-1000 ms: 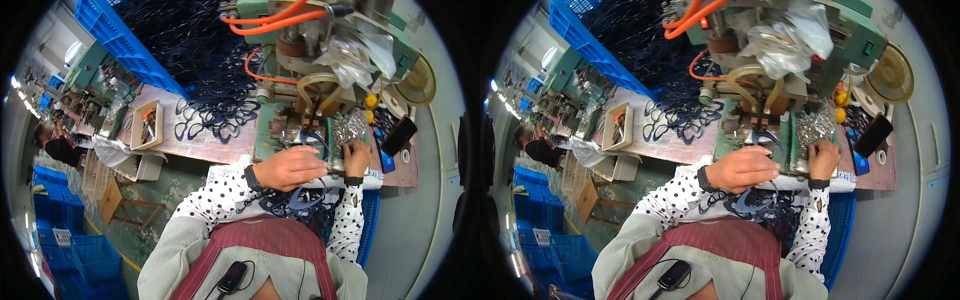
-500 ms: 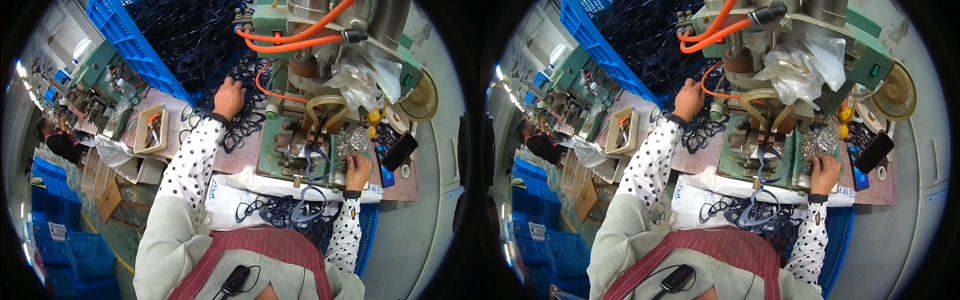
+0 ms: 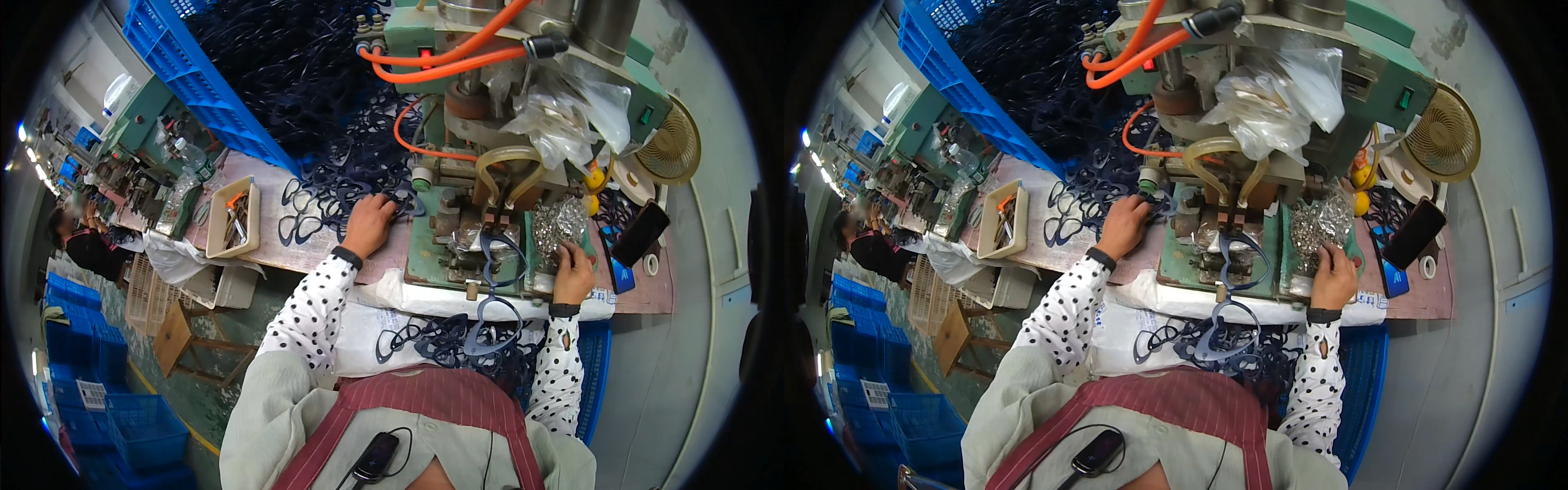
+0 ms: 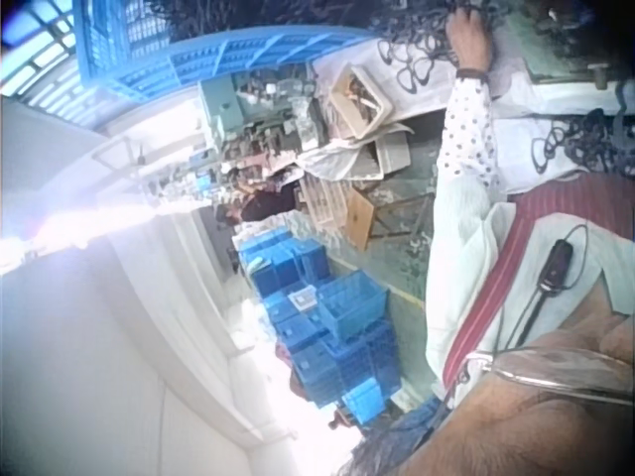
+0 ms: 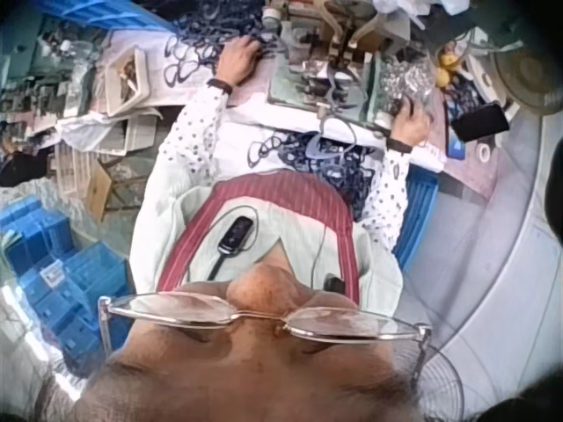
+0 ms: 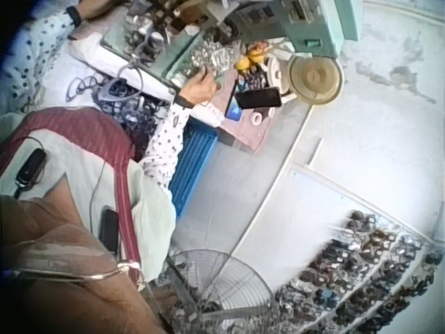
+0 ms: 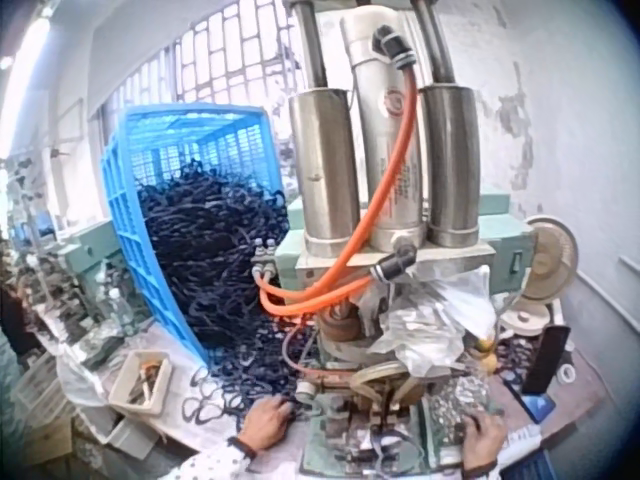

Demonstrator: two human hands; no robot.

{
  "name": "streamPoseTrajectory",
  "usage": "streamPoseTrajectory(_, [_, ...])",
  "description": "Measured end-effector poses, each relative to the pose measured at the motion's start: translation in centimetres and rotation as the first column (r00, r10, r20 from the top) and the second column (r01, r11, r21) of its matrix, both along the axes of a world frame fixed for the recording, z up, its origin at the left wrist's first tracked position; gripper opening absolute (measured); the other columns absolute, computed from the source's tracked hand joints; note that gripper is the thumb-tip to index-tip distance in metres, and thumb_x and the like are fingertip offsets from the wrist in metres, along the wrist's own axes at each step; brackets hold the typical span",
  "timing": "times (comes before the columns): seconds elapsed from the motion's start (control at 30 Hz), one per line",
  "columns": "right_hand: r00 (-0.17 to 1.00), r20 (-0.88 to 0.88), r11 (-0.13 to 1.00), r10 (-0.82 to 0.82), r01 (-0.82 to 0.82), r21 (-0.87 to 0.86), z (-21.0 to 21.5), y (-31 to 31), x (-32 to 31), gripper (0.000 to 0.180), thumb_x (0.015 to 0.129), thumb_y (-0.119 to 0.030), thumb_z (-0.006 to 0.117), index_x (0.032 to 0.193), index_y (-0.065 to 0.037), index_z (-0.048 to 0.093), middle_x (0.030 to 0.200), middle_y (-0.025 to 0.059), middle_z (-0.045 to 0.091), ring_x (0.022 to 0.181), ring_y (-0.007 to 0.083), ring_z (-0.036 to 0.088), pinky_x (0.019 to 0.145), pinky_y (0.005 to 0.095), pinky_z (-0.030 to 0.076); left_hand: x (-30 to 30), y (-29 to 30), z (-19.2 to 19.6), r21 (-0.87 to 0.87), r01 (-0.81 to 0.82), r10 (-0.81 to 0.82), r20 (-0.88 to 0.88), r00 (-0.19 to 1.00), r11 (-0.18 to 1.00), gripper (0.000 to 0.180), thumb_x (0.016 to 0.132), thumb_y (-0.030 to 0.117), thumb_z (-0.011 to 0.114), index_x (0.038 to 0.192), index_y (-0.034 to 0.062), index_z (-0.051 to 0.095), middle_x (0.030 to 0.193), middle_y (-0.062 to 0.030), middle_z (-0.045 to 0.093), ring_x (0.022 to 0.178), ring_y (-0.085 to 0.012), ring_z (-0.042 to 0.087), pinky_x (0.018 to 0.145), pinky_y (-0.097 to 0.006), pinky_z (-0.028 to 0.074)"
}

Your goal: The person repeatedly picks up dark rubber loops from a pile, places them into a press machine, and removes the processed parts. The finished pieces are set aside on the table while the person continues the cycle with new loops.

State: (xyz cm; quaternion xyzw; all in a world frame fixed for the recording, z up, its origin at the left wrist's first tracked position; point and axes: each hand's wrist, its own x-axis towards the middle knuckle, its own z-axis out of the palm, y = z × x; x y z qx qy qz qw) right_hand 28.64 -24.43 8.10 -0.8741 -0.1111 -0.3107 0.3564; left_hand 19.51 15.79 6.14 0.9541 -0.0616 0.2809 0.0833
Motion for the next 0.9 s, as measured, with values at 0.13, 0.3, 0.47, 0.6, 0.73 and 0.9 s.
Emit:
streamPoseTrajectory(0.13, [0.98, -0.146, 0.959, 0.138, -0.096, 0.265, 1.6, 1.1, -0.5, 0.012, 0.081, -0.006, 0.07, 0.092, -0.005, 0.073, 0.087, 0.0127, 0.071, 0.078, 0.0246, 0.066, 0.072, 0.0324, 0.051, -2.3, -0.4, 1.7, -0.031, -0.007, 0.004, -0.091, 0.996, 0.999, 0.016, 0.079, 0.006, 0.058, 0.094, 0.0093, 0.062, 0.088, -0.0073, 0.061, 0.083, -0.0287, 0.056, 0.07, -0.04, 0.04])
streamPoseTrajectory(0.3, [0.859, -0.209, 0.781, 0.467, -0.29, 0.553, 7.3, 4.3, -2.6, 0.013, 0.081, -0.003, 0.069, 0.094, -0.001, 0.073, 0.085, 0.0052, 0.069, 0.073, 0.0108, 0.059, 0.068, 0.0239, 0.046, -3.0, -4.3, 4.5, -0.408, -0.227, 0.288, 0.095, 0.953, 0.884, 0.027, 0.086, 0.008, 0.061, 0.113, 0.0045, 0.06, 0.091, -0.0131, 0.064, 0.084, -0.0315, 0.059, 0.077, -0.042, 0.041])
streamPoseTrajectory(0.47, [0.757, -0.221, 0.716, 0.615, -0.419, 0.559, 10.8, 6.6, -4.8, 0.018, 0.076, -0.004, 0.072, 0.094, -0.003, 0.074, 0.08, 0.0013, 0.065, 0.061, 0.0049, 0.045, 0.056, 0.0205, 0.038, -4.1, -8.4, 8.4, -0.368, -0.019, 0.138, 0.299, 0.944, 0.93, 0.03, 0.084, 0.0, 0.058, 0.114, 0.0021, 0.062, 0.095, -0.0115, 0.066, 0.084, -0.0292, 0.058, 0.082, -0.038, 0.041])
streamPoseTrajectory(0.6, [0.731, -0.278, 0.714, 0.623, -0.386, 0.584, 11.3, 8.8, -5.1, 0.034, 0.074, -0.007, 0.075, 0.105, 0.0, 0.064, 0.084, 0.0054, 0.07, 0.061, 0.0052, 0.05, 0.055, 0.0214, 0.04, -4.6, -10.5, 10.3, -0.291, 0.139, 0.0, 0.43, 0.903, 0.947, 0.032, 0.08, -0.002, 0.06, 0.111, 0.0028, 0.063, 0.099, -0.0096, 0.067, 0.089, -0.0268, 0.061, 0.088, -0.039, 0.041])
streamPoseTrajectory(0.73, [0.72, -0.267, 0.67, 0.64, -0.354, 0.652, 12.1, 10.0, -5.1, 0.045, 0.073, -0.006, 0.076, 0.11, 0.003, 0.052, 0.083, 0.0076, 0.07, 0.063, 0.0053, 0.05, 0.056, 0.0215, 0.041, -5.2, -12.1, 11.3, -0.192, 0.296, -0.172, 0.486, 0.857, 0.936, 0.036, 0.077, 0.0, 0.065, 0.113, 0.005, 0.065, 0.105, -0.0096, 0.068, 0.093, -0.0243, 0.064, 0.091, -0.043, 0.045])
streamPoseTrajectory(0.9, [0.719, -0.252, 0.662, 0.648, -0.368, 0.653, 10.6, 9.9, -4.5, 0.049, 0.073, -0.007, 0.076, 0.112, 0.004, 0.049, 0.082, 0.0069, 0.069, 0.064, 0.0062, 0.05, 0.058, 0.0219, 0.042, -5.0, -14.3, 11.6, -0.112, 0.638, -0.557, 0.391, 0.733, 0.762, 0.038, 0.079, 0.002, 0.062, 0.117, 0.0043, 0.064, 0.116, -0.0132, 0.065, 0.102, -0.027, 0.065, 0.093, -0.043, 0.049])
